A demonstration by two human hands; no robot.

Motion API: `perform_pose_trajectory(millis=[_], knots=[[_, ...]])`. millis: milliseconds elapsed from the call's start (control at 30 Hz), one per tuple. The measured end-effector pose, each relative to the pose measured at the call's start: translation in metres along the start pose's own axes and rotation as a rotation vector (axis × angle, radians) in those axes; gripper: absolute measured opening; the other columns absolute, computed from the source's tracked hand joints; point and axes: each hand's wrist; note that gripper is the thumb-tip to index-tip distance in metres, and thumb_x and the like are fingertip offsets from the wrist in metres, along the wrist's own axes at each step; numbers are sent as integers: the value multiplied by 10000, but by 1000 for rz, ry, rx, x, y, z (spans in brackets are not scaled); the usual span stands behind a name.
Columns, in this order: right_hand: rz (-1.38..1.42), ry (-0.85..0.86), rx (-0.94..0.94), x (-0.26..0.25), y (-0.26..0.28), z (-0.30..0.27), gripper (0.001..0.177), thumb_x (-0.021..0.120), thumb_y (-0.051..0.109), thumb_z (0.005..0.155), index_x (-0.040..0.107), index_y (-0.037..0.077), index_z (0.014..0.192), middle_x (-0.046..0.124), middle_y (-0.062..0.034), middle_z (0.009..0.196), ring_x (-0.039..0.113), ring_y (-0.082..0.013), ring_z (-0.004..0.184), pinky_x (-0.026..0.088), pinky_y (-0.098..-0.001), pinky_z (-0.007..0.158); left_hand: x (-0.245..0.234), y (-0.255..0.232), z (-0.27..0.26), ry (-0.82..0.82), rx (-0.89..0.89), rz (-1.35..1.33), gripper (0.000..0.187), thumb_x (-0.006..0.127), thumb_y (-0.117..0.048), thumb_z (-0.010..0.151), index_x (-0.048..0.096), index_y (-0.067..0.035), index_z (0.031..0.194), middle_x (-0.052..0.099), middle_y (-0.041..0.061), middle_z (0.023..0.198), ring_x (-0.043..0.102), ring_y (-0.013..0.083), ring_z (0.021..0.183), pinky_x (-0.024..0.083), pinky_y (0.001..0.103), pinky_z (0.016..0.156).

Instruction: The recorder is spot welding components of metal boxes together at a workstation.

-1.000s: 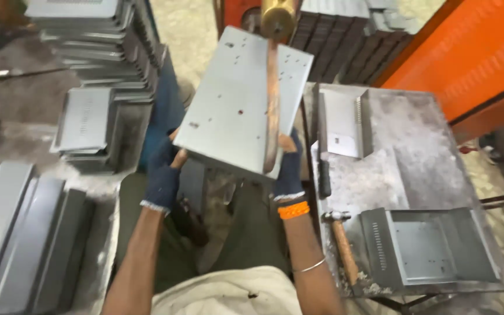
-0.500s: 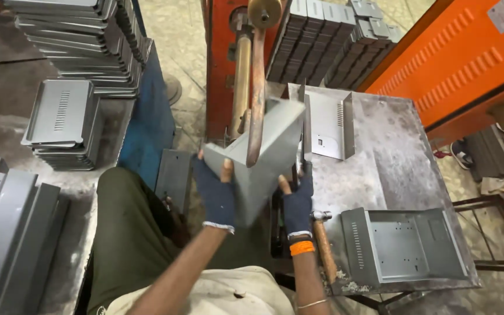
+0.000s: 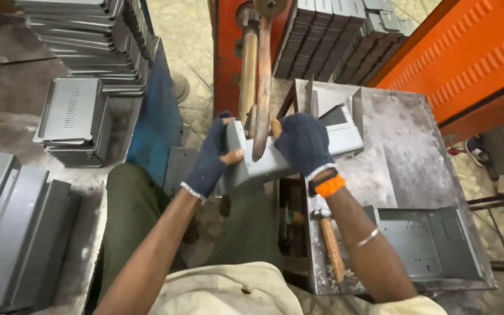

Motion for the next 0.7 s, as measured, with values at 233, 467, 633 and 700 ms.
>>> perform_pose_trajectory(millis=[233,467,633,700], knots=[[-145,-43,-121,-32,-7,-21,300,645,463,886,777,223,763,682,-116,643,711,-402,780,572,-488,676,8,6,-12,107,14,-190,894,956,-240,704,487,-169,1462,525,80,1392,444,214,1302,361,401,1145],[-157,-121,-160,-32,-3,-28,295,667,424,875,787,165,805,691,-166,659,704,-430,763,576,-502,665,5,-4,-10,196,96,-254,825,924,-267,742,499,-132,1435,472,96,1442,391,222,1359,328,416,1175],[-166,-98,-124,-29,-5,-27,306,647,451,886,792,190,818,696,-146,666,714,-408,790,578,-494,674,5,7,-6,208,125,-284,808,921,-255,755,502,-102,1428,493,108,1438,406,214,1371,318,403,1186],[-190,-84,-106,-29,-3,-26,320,627,429,920,792,176,816,693,-170,664,712,-422,767,586,-505,673,4,6,-7,200,108,-259,797,917,-246,755,508,-107,1425,517,99,1403,426,210,1338,340,401,1171]])
Point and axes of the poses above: each hand's wrist, its own z-axis towards the middle knuckle, its own x-axis out of the palm, y = z × x
